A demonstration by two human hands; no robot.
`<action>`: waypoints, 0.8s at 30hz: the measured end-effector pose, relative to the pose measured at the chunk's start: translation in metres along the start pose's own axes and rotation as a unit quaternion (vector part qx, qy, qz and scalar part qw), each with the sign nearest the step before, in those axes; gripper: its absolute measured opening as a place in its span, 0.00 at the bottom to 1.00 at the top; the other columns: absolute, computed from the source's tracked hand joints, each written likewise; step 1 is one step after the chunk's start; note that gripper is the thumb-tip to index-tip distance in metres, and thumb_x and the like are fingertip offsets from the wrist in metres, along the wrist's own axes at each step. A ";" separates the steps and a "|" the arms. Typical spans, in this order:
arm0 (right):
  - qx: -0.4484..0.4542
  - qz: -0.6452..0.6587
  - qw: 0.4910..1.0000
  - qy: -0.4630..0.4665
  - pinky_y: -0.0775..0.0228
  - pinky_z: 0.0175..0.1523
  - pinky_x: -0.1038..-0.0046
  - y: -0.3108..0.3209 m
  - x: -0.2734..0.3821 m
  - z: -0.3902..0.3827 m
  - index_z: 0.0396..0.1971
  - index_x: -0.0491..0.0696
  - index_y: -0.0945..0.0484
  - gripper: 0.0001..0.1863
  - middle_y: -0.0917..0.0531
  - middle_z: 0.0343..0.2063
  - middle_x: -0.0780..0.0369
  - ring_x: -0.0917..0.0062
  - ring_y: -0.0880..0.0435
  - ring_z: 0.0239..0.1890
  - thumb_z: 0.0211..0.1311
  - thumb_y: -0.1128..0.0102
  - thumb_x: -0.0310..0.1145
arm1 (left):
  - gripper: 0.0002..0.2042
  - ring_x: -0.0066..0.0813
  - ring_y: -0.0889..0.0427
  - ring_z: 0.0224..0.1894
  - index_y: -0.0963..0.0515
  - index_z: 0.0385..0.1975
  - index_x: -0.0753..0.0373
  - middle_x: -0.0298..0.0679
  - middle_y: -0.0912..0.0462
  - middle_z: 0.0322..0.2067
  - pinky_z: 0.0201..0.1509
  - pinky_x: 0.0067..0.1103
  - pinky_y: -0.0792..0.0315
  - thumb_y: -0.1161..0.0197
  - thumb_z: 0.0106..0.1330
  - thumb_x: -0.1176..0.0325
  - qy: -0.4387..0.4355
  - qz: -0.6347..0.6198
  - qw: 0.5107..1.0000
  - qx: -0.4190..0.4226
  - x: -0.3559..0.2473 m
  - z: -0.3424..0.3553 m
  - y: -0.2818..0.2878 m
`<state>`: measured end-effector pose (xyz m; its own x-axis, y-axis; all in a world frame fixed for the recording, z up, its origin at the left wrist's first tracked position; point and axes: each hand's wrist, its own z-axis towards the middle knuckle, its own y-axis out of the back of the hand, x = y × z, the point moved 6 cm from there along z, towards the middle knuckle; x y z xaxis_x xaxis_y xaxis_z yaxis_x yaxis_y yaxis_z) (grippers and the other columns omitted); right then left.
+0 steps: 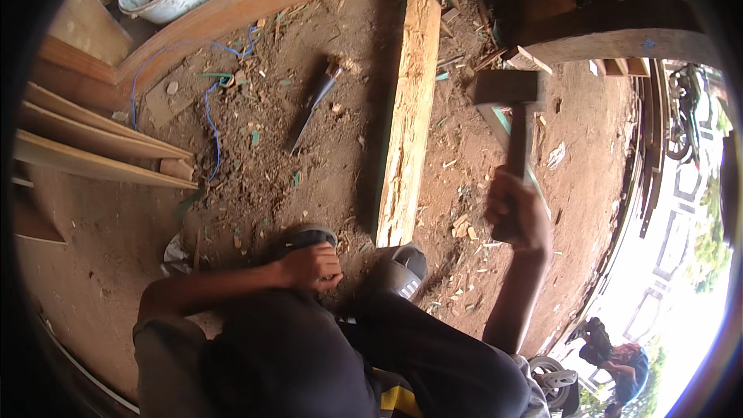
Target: The person sits on the ground and uses a chisel and axe to carve and shape a rectangular wooden plank. They repeatedly strike the chisel with the axe to remove wood chips, then clear debris by hand and continue carving along the plank's length.
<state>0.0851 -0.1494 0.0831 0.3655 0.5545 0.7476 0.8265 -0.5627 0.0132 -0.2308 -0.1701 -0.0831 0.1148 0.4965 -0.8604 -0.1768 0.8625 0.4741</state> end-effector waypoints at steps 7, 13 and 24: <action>-0.199 -0.069 0.893 0.397 0.34 0.24 0.80 0.079 0.168 -0.093 0.49 0.45 0.25 0.15 0.26 0.26 0.66 0.82 0.28 0.23 0.66 0.43 0.36 | 0.07 0.37 0.23 0.36 0.24 0.24 0.62 0.39 0.22 0.26 0.51 0.31 0.30 0.37 0.61 0.66 0.004 -0.011 1.000 0.001 0.003 -0.002 0.000; -0.258 -0.141 0.770 0.566 0.32 0.22 0.75 -0.010 0.109 0.005 0.31 0.40 0.24 0.12 0.23 0.20 0.62 0.78 0.26 0.18 0.62 0.45 0.35 | 0.07 0.37 0.22 0.37 0.23 0.25 0.62 0.39 0.21 0.27 0.52 0.31 0.30 0.37 0.61 0.66 0.008 -0.003 1.000 0.006 0.003 -0.003 -0.002; 0.050 -0.138 0.987 0.064 0.37 0.17 0.80 -0.061 0.006 0.006 0.36 0.43 0.27 0.08 0.28 0.15 0.67 0.84 0.31 0.14 0.63 0.42 0.32 | 0.07 0.37 0.22 0.37 0.23 0.25 0.62 0.39 0.21 0.28 0.51 0.31 0.30 0.37 0.61 0.66 0.000 -0.004 1.000 -0.011 0.001 -0.005 -0.003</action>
<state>0.0396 -0.1077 0.0828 0.0692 0.5931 0.8021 0.9275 -0.3343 0.1671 -0.2347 -0.1725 -0.0865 0.1153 0.4900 -0.8641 -0.1979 0.8638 0.4634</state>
